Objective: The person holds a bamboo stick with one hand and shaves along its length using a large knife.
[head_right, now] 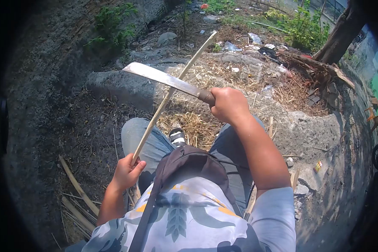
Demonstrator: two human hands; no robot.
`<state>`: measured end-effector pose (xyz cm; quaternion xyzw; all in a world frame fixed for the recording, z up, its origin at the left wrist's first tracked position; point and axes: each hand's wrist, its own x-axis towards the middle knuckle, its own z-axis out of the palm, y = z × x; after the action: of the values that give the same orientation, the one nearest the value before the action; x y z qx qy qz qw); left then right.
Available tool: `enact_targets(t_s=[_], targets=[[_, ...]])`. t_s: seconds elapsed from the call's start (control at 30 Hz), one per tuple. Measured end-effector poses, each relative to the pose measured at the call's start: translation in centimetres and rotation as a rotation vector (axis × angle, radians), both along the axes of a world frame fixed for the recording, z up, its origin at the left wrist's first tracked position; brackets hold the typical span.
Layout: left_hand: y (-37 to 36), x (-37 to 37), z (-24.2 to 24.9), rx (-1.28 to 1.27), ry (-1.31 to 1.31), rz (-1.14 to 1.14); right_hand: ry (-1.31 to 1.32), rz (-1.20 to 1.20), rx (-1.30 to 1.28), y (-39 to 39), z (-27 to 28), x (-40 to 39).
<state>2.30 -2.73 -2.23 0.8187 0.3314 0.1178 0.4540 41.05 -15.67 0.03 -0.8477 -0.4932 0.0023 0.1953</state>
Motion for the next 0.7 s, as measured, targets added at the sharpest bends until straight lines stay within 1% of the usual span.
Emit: enact_targets(t_s=[0.13,0.17,0.2,0.27,0.37,0.47,0.57,0.63,0.67,0.7], targets=[[0.0,0.5,-0.7,-0.135,-0.026,-0.004,-0.060,0.155,-0.082,-0.1,0.7,-2.2],[-0.1,0.8,-0.6,-0.150,-0.024,-0.015,-0.100,0.213,-0.046,0.0,-0.2,-2.9],[-0.1,1.1,-0.3,-0.162,-0.023,-0.026,-0.120,0.298,-0.036,0.0,0.3,-3.7],[0.0,1.2,0.4,-0.148,-0.008,-0.044,-0.134,0.371,-0.041,0.4,0.1,-3.8],[-0.1,0.0,0.8,-0.074,0.043,-0.052,-0.120,0.169,-0.066,0.9,-0.7,-1.0],[-0.1,-1.4,0.2,-0.018,0.092,-0.047,0.099,-0.078,0.012,0.6,-0.5,2.0],[-0.2,-1.3,-0.1,-0.031,0.096,-0.047,0.100,-0.101,-0.037,0.3,0.3,1.8],[-0.1,-0.6,-0.7,-0.035,0.055,-0.064,0.046,0.029,-0.056,0.1,-0.2,0.3],[0.0,-0.3,-1.2,-0.090,0.020,-0.081,0.020,0.092,-0.066,0.1,-0.6,-0.7],[0.2,0.1,-1.7,-0.143,-0.012,-0.099,-0.028,0.190,-0.022,0.0,-1.0,-1.6]])
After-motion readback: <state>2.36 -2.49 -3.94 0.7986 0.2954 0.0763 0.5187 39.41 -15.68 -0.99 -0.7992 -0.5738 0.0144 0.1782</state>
